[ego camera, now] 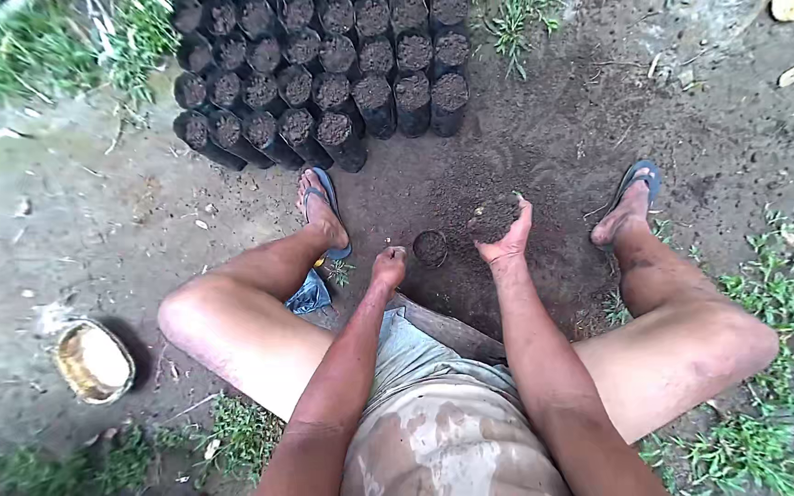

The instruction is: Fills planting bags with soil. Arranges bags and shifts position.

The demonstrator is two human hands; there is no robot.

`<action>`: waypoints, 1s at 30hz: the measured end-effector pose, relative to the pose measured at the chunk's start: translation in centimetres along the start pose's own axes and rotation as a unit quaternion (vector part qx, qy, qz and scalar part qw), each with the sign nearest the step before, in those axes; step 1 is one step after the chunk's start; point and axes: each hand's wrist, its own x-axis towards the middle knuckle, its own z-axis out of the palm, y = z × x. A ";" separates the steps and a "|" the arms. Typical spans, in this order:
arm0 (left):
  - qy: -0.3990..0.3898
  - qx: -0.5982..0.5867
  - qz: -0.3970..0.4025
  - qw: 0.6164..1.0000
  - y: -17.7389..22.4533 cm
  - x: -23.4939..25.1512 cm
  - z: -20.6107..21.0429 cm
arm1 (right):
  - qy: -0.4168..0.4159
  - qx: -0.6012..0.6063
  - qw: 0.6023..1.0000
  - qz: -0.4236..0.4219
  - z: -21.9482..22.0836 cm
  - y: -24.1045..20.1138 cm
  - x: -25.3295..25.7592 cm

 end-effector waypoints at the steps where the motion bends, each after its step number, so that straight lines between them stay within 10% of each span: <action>1: -0.007 0.014 0.003 1.000 0.0 0.0 0.3 | -0.005 -0.014 1.000 -0.003 0.5 1.2 -0.1; 17: -0.004 0.076 0.002 0.997 0.1 1.5 1.9 | -0.044 -0.485 0.865 -0.121 -0.7 9.5 0.7; 26: -0.004 0.131 0.008 0.991 0.3 1.1 2.3 | -0.131 -0.792 0.552 -0.225 -3.1 8.7 0.0; 30: 0.023 0.145 0.023 0.989 0.4 1.2 2.0 | -0.033 -0.749 0.632 -0.196 -4.2 7.7 -0.2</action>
